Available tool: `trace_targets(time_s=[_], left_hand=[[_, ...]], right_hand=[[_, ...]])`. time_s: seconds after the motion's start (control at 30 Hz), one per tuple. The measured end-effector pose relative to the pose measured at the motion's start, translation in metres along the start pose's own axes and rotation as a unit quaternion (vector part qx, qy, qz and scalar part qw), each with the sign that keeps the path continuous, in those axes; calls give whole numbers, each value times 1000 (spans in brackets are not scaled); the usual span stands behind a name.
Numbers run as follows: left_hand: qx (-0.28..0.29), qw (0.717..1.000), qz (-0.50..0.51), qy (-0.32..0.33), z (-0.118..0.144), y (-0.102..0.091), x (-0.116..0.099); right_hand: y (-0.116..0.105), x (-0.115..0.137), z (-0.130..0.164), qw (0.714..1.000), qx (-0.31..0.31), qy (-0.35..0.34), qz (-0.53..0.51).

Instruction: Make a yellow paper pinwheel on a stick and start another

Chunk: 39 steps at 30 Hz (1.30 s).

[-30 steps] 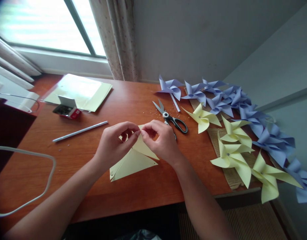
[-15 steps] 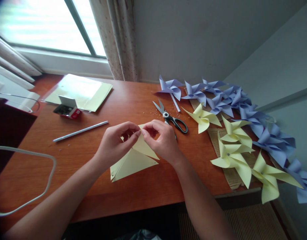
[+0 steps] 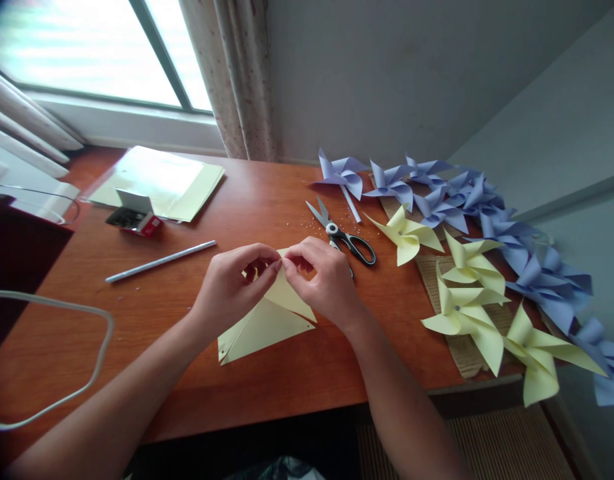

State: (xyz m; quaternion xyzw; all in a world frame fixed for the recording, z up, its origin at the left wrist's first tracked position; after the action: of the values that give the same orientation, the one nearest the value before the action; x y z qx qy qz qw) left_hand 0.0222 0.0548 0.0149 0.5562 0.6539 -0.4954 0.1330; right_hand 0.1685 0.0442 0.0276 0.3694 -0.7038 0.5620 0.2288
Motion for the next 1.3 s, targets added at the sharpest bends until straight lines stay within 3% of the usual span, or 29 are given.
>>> trace_targets(time_s=[0.27,0.57,1.0,1.3], left_hand=[[-13,997,-63,41,2,0,-7],[-60,992,95,-55,2,-3,6],[-59,989,115,-74,4,-1,12],[-88,987,105,-88,5,-2,14]], right_hand=[[1,5,3,999,-35,-21,26],[1,-2,0,996,10,60,-70],[1,3,2,999,-40,12,-29],[8,14,14,992,-93,-75,46]])
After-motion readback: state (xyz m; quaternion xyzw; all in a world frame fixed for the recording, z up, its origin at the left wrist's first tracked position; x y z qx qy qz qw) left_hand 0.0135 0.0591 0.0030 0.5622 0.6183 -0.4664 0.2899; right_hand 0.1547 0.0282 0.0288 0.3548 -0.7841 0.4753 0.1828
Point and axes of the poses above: each hand's wrist, its own z-axis away from the middle knuckle, its own y-axis out of the palm, x = y × z, the point moved 6 cm from there along -z, towards the middle knuckle, and after that the axes turned 14 degrees about y, right-handed, at the moved point
